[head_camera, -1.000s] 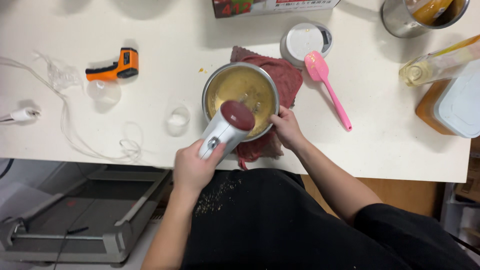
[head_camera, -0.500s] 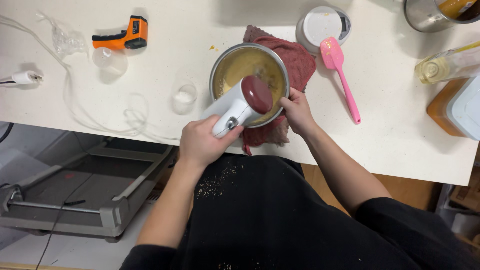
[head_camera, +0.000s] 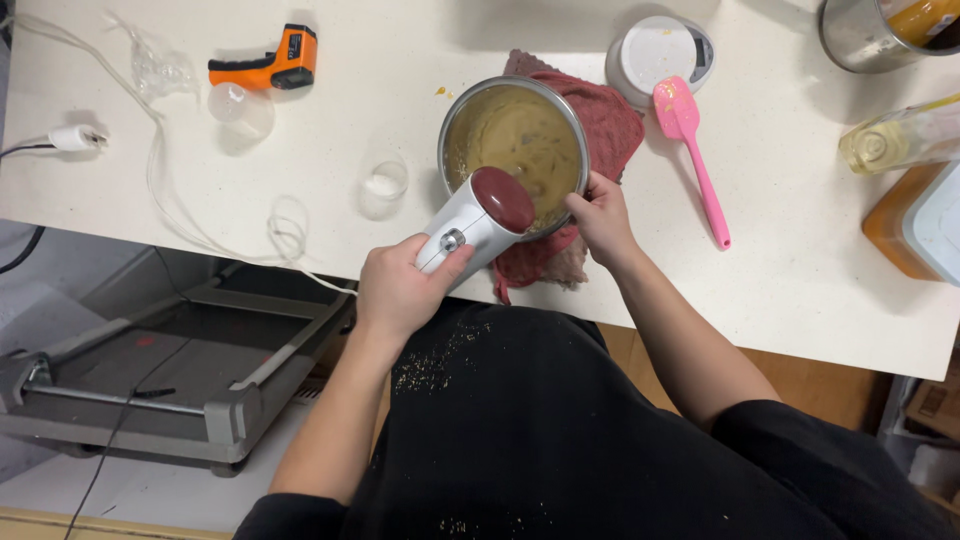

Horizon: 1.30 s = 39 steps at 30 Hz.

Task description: The person uses a hand mixer to whip a yellowish batter in a metal bowl and then scrapes the sides of the bowl with a pink spatula.

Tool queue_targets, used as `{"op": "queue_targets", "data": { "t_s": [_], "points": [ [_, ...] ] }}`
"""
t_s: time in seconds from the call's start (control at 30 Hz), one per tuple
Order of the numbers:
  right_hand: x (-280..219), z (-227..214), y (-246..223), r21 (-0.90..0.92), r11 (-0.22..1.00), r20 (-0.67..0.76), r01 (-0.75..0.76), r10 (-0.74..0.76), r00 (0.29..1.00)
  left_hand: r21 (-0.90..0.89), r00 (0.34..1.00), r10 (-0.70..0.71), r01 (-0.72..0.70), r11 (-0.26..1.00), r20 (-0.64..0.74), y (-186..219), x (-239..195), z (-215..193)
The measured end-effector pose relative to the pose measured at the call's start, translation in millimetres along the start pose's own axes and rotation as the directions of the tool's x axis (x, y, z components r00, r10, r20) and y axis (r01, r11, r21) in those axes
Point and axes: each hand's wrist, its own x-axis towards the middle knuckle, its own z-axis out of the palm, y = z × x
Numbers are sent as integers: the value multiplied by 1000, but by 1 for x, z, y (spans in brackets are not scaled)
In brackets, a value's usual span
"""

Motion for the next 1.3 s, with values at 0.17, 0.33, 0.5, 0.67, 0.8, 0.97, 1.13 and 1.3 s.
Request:
{"op": "queue_targets", "data": {
  "t_s": [0.17, 0.33, 0.5, 0.67, 0.8, 0.97, 1.13, 1.3],
  "points": [
    [1, 2, -11, -5, 1000, 31, -21, 22, 999, -55, 990, 96, -102, 993, -102, -9, 9, 8],
    [1, 1, -13, 3, 1000, 9, 2, -2, 1000, -62, 994, 76, -81, 995, -84, -17, 27, 0],
    [-7, 8, -21, 121, 991, -54, -58, 65, 996, -178, 999, -34, 31, 984, -15, -21, 34, -10],
    [-10, 11, -18, 84, 996, 6, -1, 0, 1000, -186, 991, -133, 137, 973, 34, -24, 16, -13],
    [-7, 7, -7, -137, 984, 67, 112, -104, 992, -178, 989, -142, 131, 975, -51, -31, 9, -5],
    [-1, 3, -13, -165, 982, 90, 96, -82, 992, -237, 979, -70, 23, 971, -190, -34, 8, 7],
    [-1, 4, -14, -109, 992, 44, 63, -58, 997, -276, 990, -40, 2, 961, -134, -30, 17, 8],
    [-2, 6, -24, 43, 997, -37, -64, 65, 997, -360, 989, -146, 142, 922, 16, -35, 15, 3]
  ]
}}
